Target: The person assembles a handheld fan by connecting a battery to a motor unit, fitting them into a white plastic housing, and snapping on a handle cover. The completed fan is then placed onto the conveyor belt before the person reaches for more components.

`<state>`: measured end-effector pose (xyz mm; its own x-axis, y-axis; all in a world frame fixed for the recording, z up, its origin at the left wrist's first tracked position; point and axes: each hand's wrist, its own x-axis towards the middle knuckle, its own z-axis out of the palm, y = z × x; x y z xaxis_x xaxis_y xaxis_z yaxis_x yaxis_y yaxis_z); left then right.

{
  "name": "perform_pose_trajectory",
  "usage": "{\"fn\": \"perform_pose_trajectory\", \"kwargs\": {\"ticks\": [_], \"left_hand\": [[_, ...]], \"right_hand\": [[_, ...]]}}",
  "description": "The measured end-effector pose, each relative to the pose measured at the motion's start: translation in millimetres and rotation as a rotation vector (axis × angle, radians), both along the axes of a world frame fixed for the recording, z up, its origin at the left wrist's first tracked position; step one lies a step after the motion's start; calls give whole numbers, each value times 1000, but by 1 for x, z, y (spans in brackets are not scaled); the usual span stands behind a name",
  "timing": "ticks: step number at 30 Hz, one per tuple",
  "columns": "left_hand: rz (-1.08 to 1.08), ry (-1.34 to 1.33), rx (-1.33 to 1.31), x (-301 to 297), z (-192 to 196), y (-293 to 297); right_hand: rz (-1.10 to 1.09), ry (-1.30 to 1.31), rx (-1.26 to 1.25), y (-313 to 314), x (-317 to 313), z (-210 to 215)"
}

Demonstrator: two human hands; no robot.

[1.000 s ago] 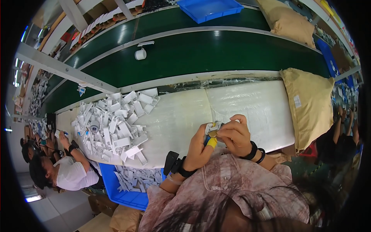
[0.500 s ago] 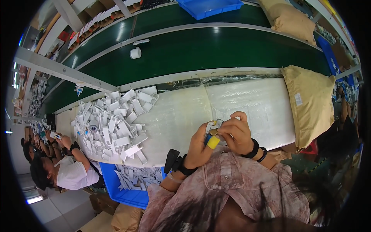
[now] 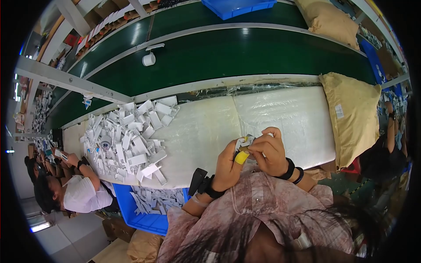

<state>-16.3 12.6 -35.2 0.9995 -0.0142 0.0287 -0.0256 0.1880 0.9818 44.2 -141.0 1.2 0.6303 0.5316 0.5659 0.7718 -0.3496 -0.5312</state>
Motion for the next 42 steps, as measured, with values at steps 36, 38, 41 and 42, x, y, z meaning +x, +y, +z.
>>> {"fn": "perform_pose_trajectory", "kwargs": {"ticks": [36,38,41,42], "left_hand": [[-138,175,-280,11,6,28],[-195,186,-269,9,10,26],[-282,224,-249,6,8,24],[-313,252,-236,4,8,24]], "right_hand": [[151,693,181,-38,48,26],[146,656,138,-28,58,50],[398,382,-83,-18,75,62],[390,379,-77,-16,78,64]]}}
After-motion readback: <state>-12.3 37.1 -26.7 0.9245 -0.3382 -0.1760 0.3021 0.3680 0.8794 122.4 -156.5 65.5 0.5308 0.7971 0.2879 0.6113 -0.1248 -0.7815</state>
